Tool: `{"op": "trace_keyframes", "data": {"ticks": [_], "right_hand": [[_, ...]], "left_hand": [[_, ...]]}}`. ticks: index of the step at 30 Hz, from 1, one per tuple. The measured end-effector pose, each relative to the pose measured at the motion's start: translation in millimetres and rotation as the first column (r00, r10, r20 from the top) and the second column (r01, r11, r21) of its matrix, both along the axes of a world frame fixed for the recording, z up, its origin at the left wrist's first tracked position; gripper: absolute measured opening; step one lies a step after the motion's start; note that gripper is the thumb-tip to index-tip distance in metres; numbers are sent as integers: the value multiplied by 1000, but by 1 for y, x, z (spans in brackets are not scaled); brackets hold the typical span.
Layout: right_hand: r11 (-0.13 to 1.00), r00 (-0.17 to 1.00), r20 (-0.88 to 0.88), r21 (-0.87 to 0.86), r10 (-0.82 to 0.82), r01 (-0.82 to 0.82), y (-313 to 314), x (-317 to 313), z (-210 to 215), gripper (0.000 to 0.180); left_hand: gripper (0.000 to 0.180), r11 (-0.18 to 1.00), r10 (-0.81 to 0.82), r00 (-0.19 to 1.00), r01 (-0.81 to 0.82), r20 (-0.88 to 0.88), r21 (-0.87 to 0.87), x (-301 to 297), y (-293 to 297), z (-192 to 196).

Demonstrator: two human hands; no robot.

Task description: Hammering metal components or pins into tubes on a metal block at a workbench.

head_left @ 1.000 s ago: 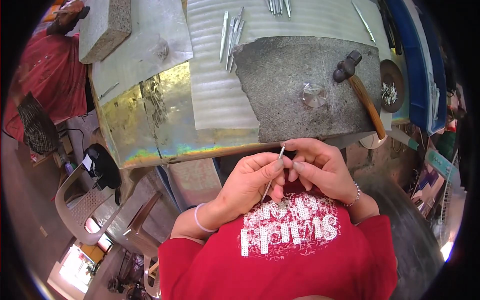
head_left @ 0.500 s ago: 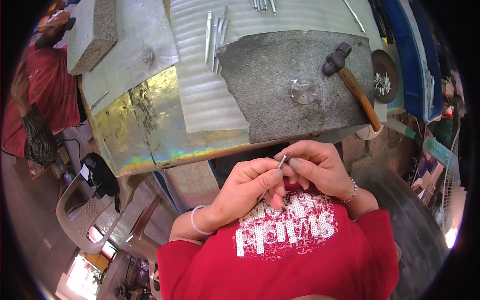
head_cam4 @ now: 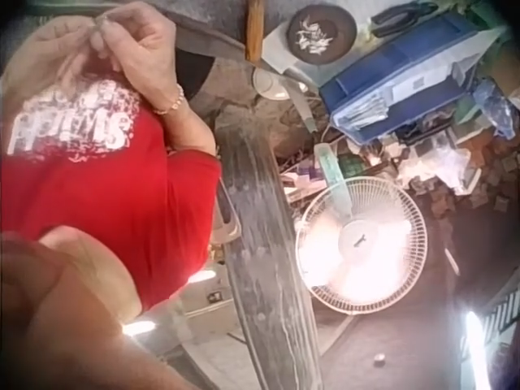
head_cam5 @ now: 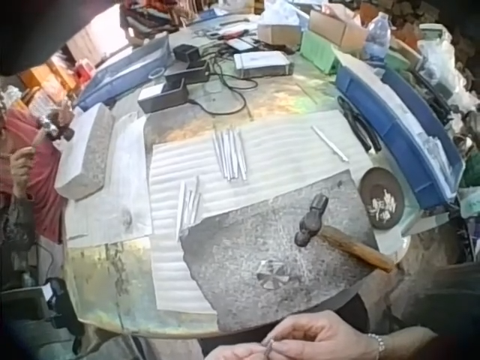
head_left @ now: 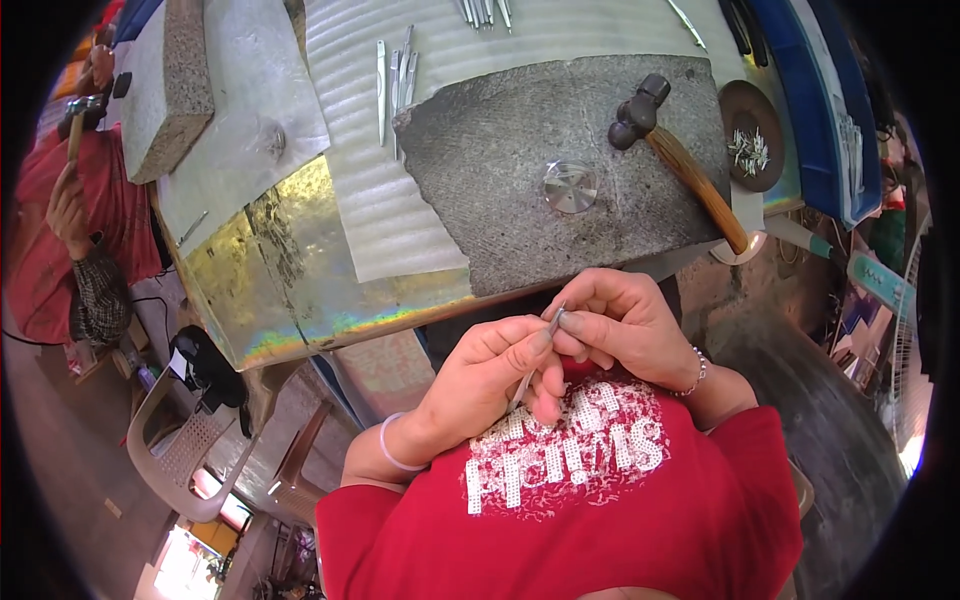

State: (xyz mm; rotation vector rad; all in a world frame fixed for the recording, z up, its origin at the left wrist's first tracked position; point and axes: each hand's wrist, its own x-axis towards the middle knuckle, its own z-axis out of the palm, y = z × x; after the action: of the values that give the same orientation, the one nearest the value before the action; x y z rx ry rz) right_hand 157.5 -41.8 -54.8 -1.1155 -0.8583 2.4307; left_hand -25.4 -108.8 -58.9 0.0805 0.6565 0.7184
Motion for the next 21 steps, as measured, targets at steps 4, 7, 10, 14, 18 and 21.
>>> {"op": "trace_keyframes", "data": {"ticks": [4, 7, 10, 14, 18, 21], "right_hand": [[1000, 1000, -12, -19, -14, 14, 5, 0, -1, 10], [999, 998, -47, 20, -34, 35, 4, -2, 7, 9], [998, 995, -87, 30, -58, 60, 11, -3, 7, 9], [997, 995, -81, 45, -65, 69, 18, 1, 15, 5], [952, 964, 25, 170, -263, 255, 28, 1, 24, 3], [907, 939, -36, 248, -343, 340, 32, 3, 20, 2]], "left_hand": [[32, 1000, -7, 1000, 7, 11, -8, 0, 6, -2], [33, 1000, -6, 1000, 6, 31, 6, 0, 7, 4], [34, 1000, -18, 998, 18, 66, -11, -2, 15, 3], [33, 998, -65, 993, 65, 99, -3, -4, 26, 8], [30, 999, 12, 1000, -12, 6, 34, -11, 36, 19], [29, 966, 247, 968, -244, -33, 81, -18, 48, 30]]}}
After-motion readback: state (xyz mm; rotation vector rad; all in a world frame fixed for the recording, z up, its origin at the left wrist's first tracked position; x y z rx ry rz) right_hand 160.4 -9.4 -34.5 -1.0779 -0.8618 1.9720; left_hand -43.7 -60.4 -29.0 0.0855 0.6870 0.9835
